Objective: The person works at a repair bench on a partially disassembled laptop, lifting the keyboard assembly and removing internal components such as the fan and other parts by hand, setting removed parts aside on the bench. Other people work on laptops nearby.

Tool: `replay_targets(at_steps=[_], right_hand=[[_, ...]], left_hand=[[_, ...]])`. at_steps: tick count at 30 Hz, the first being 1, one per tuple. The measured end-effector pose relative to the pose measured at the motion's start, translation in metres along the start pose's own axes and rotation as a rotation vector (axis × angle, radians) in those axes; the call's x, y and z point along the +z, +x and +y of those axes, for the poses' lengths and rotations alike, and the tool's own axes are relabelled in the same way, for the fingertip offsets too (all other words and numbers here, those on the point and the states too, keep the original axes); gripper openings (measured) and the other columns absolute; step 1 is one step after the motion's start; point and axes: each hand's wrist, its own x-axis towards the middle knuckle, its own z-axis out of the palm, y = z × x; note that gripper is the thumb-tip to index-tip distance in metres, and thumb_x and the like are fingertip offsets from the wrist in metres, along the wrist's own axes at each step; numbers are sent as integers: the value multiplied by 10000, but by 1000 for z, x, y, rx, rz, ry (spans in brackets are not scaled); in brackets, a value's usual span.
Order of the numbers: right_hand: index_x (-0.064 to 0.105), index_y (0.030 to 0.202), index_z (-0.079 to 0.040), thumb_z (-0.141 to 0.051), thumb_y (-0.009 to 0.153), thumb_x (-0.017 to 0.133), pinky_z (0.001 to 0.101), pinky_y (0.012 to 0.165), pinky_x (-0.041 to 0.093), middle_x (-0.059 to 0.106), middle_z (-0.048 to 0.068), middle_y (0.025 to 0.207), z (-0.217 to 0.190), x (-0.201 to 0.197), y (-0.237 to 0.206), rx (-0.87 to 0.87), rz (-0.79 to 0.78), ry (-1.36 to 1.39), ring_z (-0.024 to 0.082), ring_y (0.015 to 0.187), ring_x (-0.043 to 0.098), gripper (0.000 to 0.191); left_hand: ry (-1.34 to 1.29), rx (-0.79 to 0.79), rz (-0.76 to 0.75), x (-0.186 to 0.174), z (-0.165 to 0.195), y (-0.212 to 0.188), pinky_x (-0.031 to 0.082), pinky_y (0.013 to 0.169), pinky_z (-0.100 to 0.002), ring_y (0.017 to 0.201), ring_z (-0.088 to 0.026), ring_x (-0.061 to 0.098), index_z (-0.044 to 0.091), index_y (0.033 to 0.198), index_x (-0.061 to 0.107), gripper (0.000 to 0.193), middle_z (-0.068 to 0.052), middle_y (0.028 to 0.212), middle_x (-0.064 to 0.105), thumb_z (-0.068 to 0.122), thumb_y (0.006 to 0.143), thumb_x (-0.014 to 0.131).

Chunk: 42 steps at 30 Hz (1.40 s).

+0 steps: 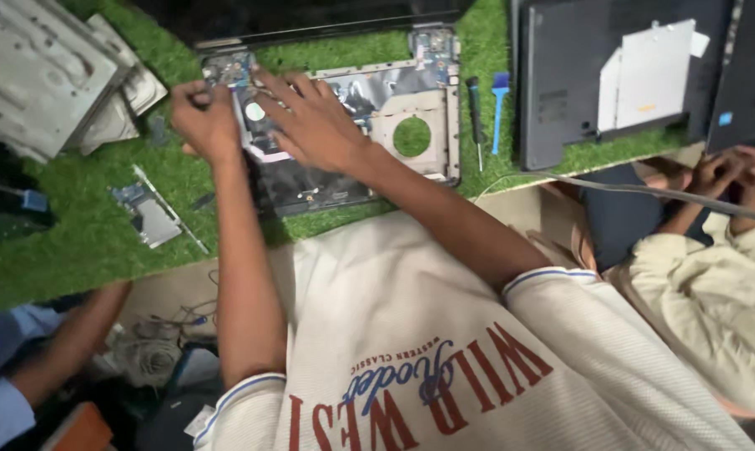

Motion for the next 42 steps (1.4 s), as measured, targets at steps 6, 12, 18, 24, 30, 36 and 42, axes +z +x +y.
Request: replay_targets(at_steps=[6, 12, 18, 24, 30, 36, 42], right_hand=[[616, 1275, -49, -189, 977, 717, 452, 1043, 500, 635, 136, 1335, 1, -39, -93, 151, 110, 304, 333, 1206, 610, 345], [664, 1153, -31, 3, 969, 631, 299, 744, 572, 712, 126, 1092, 20, -81, -183, 513, 377, 432, 204, 890, 718, 191], [676, 1091, -10, 4, 1003, 661, 280, 690, 522, 697, 90, 918, 46, -84, -211, 844, 590, 318, 141, 752, 638, 90], [658, 1084, -18, -4, 994, 641, 251, 695, 556, 701, 82, 942, 33, -65, -208, 798, 662, 441, 106, 810, 690, 93], [667, 1056, -28, -17, 987, 655, 253, 675, 518, 697, 59, 889, 18, -53, -214, 864, 636, 425, 92, 736, 640, 71], [666, 1032, -45, -9, 1008, 658, 246, 690, 485, 670, 23, 885, 31, -58, -239, 950, 874, 322, 84, 777, 596, 44], [607, 1209, 37, -144, 957, 830, 444, 931, 481, 624, 163, 1135, 110, -129, -301, 877, 1023, -299, 322, 1038, 601, 381]], left_hand=[[141, 96, 67, 3, -11, -6, 398, 806, -384, 799, -149, 600, 53, 936, 694, 243, -28, 853, 685, 92, 761, 859], [-281, 103, -73, 3, -36, 2, 506, 794, -270, 818, -100, 585, 13, 1009, 661, 193, -5, 916, 647, 8, 844, 762], [-43, 70, -6, 7, -42, 8, 461, 782, -274, 766, -89, 568, 38, 965, 665, 260, 1, 858, 644, 64, 838, 890], [-393, -16, -88, 12, -35, 15, 490, 738, -286, 782, -104, 514, 42, 977, 573, 354, 14, 873, 561, 51, 848, 902], [-45, -225, -81, 2, -23, 7, 263, 838, -244, 800, -54, 534, 123, 973, 572, 310, 72, 855, 556, 132, 837, 850], [-298, 99, -96, 3, -36, 13, 491, 781, -275, 826, -85, 510, 58, 1022, 605, 271, 34, 917, 558, 88, 900, 845], [-438, -60, -131, 1, -40, 12, 482, 718, -223, 775, -64, 493, 53, 983, 594, 223, 32, 859, 557, 123, 985, 805]])
